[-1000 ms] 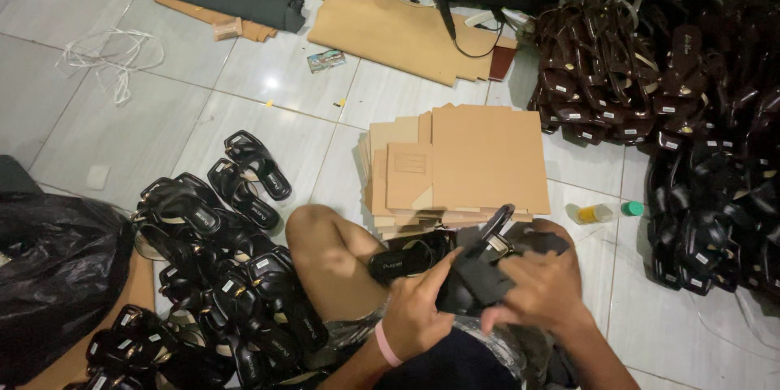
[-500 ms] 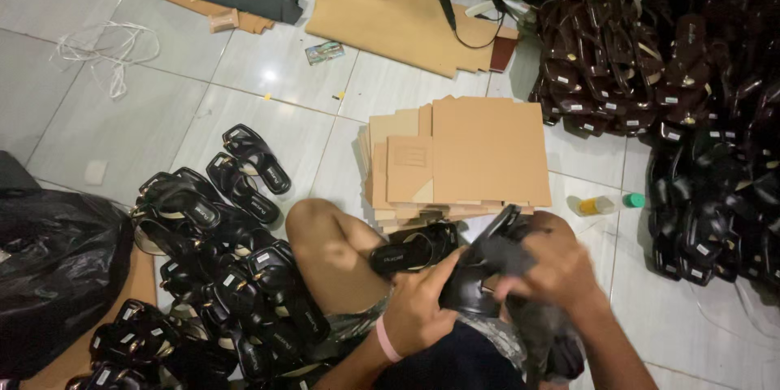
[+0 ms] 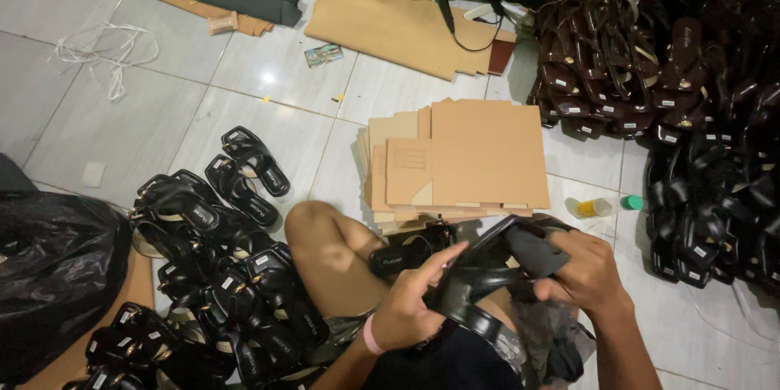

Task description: The person sits on the floor and wipes black sandals with a cloth. They repeatedly pick up sandals from a pile, wipe the upper and sole surfaces, and place them back down. Cardboard pieces and other sandals are visible nearby.

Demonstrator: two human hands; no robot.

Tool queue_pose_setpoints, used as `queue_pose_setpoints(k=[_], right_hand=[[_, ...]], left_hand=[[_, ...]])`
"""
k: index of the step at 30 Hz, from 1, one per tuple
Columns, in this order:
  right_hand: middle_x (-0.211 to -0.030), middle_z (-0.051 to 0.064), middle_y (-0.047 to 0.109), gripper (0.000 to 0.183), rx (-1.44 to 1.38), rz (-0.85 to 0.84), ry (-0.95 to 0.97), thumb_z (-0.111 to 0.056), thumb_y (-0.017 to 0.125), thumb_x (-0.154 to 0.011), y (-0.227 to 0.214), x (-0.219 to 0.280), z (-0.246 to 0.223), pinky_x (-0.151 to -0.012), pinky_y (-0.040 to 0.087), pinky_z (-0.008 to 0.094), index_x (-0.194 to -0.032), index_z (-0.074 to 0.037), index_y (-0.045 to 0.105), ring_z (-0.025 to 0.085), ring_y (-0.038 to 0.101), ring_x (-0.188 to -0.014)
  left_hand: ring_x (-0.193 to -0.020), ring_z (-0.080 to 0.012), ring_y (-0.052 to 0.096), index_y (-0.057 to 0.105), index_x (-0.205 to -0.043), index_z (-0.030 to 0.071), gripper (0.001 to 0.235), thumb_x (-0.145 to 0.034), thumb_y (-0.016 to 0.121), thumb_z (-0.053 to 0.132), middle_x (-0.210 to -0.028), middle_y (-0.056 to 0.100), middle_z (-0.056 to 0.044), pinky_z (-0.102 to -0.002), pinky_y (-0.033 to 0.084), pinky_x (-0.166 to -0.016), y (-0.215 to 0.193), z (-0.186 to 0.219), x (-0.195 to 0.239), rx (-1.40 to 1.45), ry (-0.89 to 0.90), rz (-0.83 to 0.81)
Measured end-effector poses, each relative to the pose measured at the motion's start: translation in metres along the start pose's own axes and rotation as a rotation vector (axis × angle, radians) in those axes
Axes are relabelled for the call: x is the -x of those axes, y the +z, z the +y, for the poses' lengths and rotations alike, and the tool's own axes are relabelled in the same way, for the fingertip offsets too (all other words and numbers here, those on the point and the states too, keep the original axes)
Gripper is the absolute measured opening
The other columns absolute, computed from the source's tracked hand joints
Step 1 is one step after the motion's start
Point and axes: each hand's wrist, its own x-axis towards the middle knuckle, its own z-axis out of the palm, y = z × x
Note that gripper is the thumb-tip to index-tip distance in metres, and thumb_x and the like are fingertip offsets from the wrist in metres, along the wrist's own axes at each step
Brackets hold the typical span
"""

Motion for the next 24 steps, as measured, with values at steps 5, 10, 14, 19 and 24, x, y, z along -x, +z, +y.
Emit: queue_pose_setpoints(k=[5,10,14,19,24], right_hand=[[-0.078,0.011,0.061,0.061,-0.197,0.216,0.073,-0.054,0.048,-0.108,0.0,0.009,0.0,-0.057,0.049,0.039,-0.096,0.003,0.067,0.026,0.061,-0.063],[-0.067,0.007,0.054,0.055,-0.235,0.303,0.107,-0.052,0.05,-0.103,0.019,0.028,0.0,-0.055,0.043,0.039,-0.084,-0.003,0.064,0.026,0.056,-0.058],[-0.065,0.008,0.052,0.059,-0.235,0.339,0.055,-0.052,0.053,-0.101,0.024,0.028,0.002,-0.05,0.041,0.038,-0.083,0.004,0.064,0.025,0.053,-0.053],[-0.07,0.009,0.056,0.061,-0.26,0.317,-0.012,-0.057,0.054,-0.101,0.023,0.019,0.0,-0.05,0.04,0.038,-0.08,0.0,0.062,0.025,0.055,-0.056],[-0.07,0.008,0.058,0.065,-0.32,0.279,-0.048,-0.06,0.053,-0.1,0.025,0.012,-0.002,-0.048,0.041,0.036,-0.079,0.0,0.064,0.022,0.055,-0.054]], left_hand=[[-0.101,-0.011,0.07,0.043,-0.157,-0.002,0.066,-0.094,0.06,-0.009,-0.122,0.077,-0.019,-0.024,0.055,-0.089,0.003,-0.007,-0.003,0.056,0.035,0.089],[-0.112,-0.0157,0.069,0.047,-0.152,-0.005,0.056,-0.098,0.06,-0.01,-0.128,0.073,-0.02,-0.028,0.053,-0.096,0.005,-0.02,-0.002,0.061,0.135,0.168],[-0.105,-0.0138,0.072,0.053,-0.146,-0.003,0.051,-0.097,0.066,-0.007,-0.119,0.076,-0.016,-0.026,0.057,-0.09,0.006,-0.024,0.001,0.077,0.13,0.17],[-0.087,-0.0114,0.069,0.064,-0.136,0.001,0.051,-0.086,0.076,-0.006,-0.101,0.077,-0.011,-0.024,0.055,-0.076,0.006,-0.022,0.003,0.013,0.013,0.18],[-0.093,-0.0122,0.072,0.062,-0.134,0.001,0.059,-0.078,0.078,-0.006,-0.107,0.077,-0.01,-0.026,0.058,-0.082,0.002,-0.014,0.006,0.01,0.047,0.138]])
